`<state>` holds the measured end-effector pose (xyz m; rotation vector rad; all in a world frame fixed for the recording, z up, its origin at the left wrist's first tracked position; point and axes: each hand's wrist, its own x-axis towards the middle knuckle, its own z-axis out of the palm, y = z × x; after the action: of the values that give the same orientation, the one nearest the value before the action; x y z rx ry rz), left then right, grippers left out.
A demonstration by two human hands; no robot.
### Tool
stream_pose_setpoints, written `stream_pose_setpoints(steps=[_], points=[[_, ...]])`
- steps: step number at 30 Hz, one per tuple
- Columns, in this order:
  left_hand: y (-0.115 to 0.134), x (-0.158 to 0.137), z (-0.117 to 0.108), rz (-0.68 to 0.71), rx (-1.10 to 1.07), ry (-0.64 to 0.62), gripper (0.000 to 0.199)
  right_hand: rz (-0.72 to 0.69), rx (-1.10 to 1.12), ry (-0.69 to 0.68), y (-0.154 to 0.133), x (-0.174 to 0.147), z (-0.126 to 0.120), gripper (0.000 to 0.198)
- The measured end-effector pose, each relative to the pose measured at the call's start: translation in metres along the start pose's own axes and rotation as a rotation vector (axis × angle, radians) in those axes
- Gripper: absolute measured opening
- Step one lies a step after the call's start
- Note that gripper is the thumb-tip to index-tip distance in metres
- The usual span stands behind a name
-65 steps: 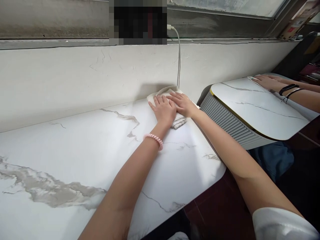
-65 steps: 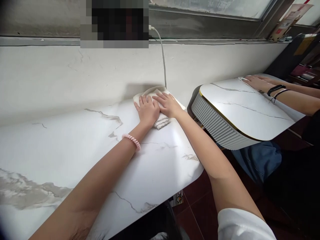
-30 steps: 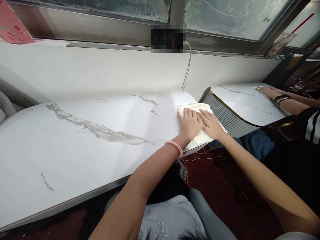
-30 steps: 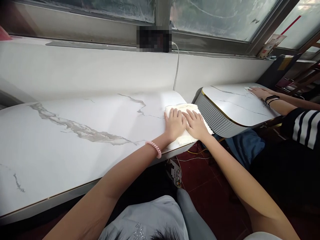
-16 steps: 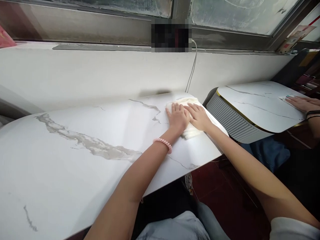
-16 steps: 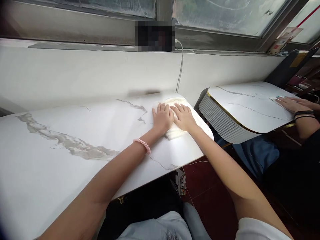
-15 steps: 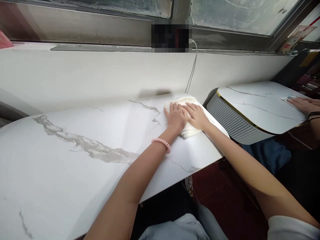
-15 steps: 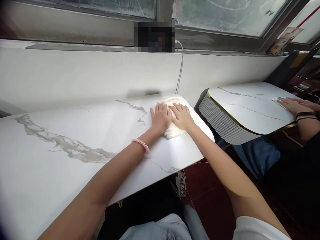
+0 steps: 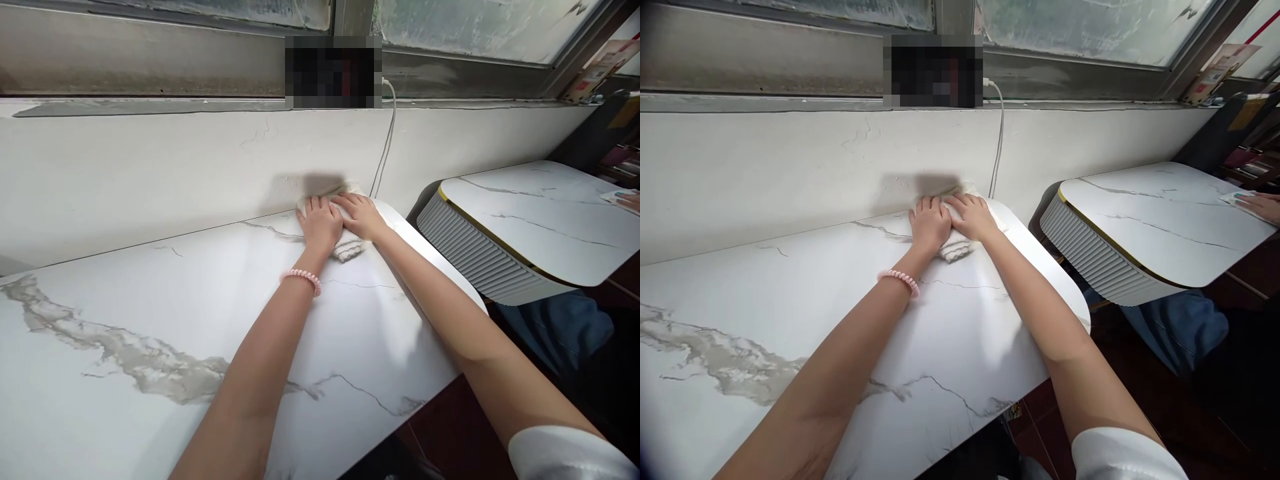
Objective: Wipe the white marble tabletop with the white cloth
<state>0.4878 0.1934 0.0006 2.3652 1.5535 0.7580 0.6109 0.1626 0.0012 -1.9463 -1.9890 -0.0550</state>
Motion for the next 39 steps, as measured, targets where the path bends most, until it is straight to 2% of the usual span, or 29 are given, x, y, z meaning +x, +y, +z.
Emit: stream_pose_setpoints(steps=[6, 13, 18, 26, 34, 39], points=[[0.002, -0.010, -0.003, -0.015, -0.002, -0.009, 0.049, 0.018, -0.015, -0.014, -0.005, -0.007, -0.002, 0.051], [-0.001, -0.039, -0.018, -0.049, -0.020, -0.020, 0.052, 0.017, -0.019, -0.050, -0.026, -0.028, -0.007, 0.051], [0.001, -0.067, -0.029, -0.056, -0.018, -0.068, 0.053, 0.029, -0.033, -0.071, -0.042, -0.059, -0.012, 0.051], [0.018, -0.115, -0.038, -0.019, -0.002, -0.135, 0.054, 0.084, -0.134, -0.136, -0.056, -0.118, -0.030, 0.053], [0.031, -0.157, -0.047, 0.049, -0.017, -0.168, 0.053, 0.097, -0.184, -0.105, -0.065, -0.173, -0.042, 0.056], [0.031, -0.181, -0.055, 0.049, -0.006, -0.172, 0.053, 0.076, -0.181, -0.093, -0.077, -0.195, -0.046, 0.056]])
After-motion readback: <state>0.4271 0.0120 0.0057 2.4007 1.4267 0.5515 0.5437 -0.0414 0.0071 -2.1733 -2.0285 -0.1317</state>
